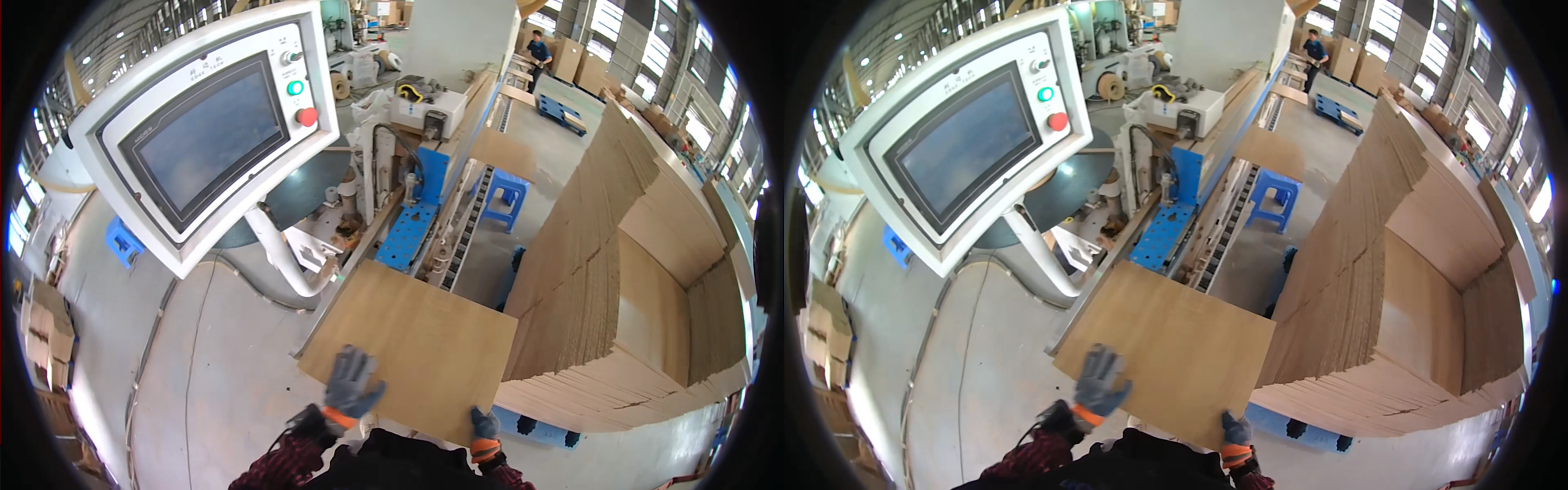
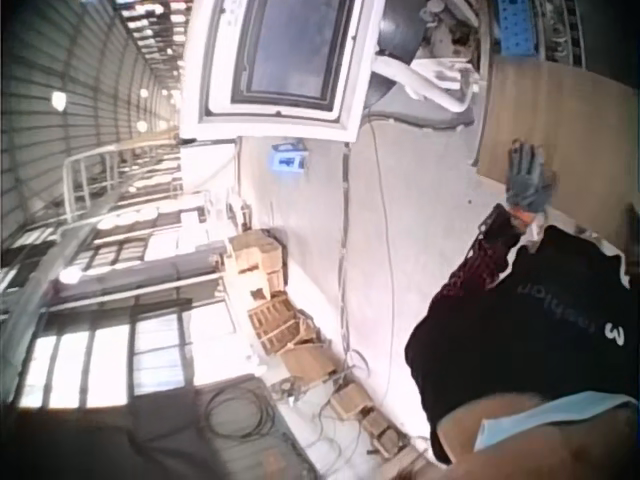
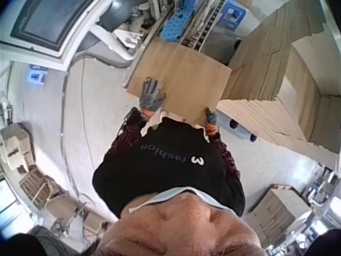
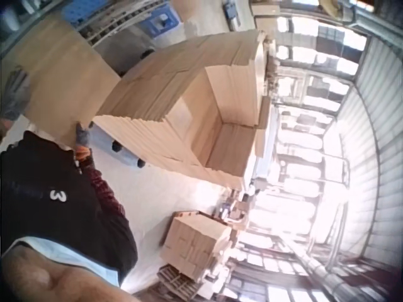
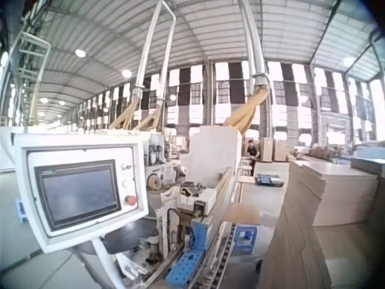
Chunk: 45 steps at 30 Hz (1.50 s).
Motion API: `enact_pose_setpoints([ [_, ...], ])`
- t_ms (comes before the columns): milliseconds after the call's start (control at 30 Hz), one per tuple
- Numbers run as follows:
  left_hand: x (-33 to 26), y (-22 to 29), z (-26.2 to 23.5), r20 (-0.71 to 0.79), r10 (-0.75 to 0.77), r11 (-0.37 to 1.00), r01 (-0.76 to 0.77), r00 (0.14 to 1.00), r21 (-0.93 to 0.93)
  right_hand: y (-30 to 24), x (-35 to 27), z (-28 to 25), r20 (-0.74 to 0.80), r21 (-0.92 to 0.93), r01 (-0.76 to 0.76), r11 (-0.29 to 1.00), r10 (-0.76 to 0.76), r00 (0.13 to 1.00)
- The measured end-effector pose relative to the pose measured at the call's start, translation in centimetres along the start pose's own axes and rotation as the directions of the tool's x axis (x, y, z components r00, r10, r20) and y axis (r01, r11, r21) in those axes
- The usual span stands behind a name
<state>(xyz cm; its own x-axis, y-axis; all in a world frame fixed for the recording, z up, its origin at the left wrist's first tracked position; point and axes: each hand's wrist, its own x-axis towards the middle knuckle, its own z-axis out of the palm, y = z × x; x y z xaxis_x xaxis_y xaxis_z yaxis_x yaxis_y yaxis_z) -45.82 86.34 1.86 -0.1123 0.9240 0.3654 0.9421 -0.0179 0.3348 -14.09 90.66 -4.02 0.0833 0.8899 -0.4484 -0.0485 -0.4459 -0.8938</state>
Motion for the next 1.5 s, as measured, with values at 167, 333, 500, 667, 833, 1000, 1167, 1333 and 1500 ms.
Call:
enact_pose_setpoints([
  [167,3.7,0.4,3.7,0.154,0.018,0.999,-0.014,0.988,-0.028,2.2,4.9,0.6,0.004,0.051,0.011,0.999,-0.011,1.000],
  [333,8.7,-0.2,8.7,0.085,0.036,0.990,-0.047,0.996,0.131,1.3,11.7,0.4,0.036,-0.249,0.335,0.909,-0.337,0.941],
  [500,13.5,0.1,11.4,0.035,0.069,0.988,-0.074,0.997,0.137,-3.7,15.1,1.8,0.038,-0.258,0.214,0.942,-0.211,0.977],
  [667,18.1,-0.8,14.7,-0.015,0.151,0.965,-0.144,0.988,0.217,-12.5,7.8,-3.1,0.059,-0.753,0.548,0.364,-0.792,0.608],
  [833,23.4,-2.7,19.1,0.041,0.119,0.968,-0.126,0.992,0.219,-24.7,4.8,-20.4,0.221,-0.877,-0.408,-0.253,-0.967,0.125],
  [1000,28.7,-1.7,20.9,-0.022,0.105,0.962,-0.096,0.994,0.255,-29.5,7.4,-37.7,-0.485,-0.857,-0.284,0.429,-0.858,0.167],
  [1167,29.0,9.6,20.2,-0.311,0.703,0.657,-0.751,0.640,-0.062,-28.1,11.2,-43.1,-0.622,-0.762,-0.423,0.490,-0.736,0.267],
  [1333,26.7,30.7,16.5,0.154,0.548,0.328,-0.042,0.822,-0.944,-28.8,12.6,-43.0,-0.607,-0.762,-0.461,0.454,-0.748,0.267],
  [1500,26.4,38.8,13.5,0.495,0.124,0.539,0.361,0.860,-0.761,-28.2,7.9,-41.0,-0.623,-0.732,-0.526,0.432,-0.738,0.261],
])
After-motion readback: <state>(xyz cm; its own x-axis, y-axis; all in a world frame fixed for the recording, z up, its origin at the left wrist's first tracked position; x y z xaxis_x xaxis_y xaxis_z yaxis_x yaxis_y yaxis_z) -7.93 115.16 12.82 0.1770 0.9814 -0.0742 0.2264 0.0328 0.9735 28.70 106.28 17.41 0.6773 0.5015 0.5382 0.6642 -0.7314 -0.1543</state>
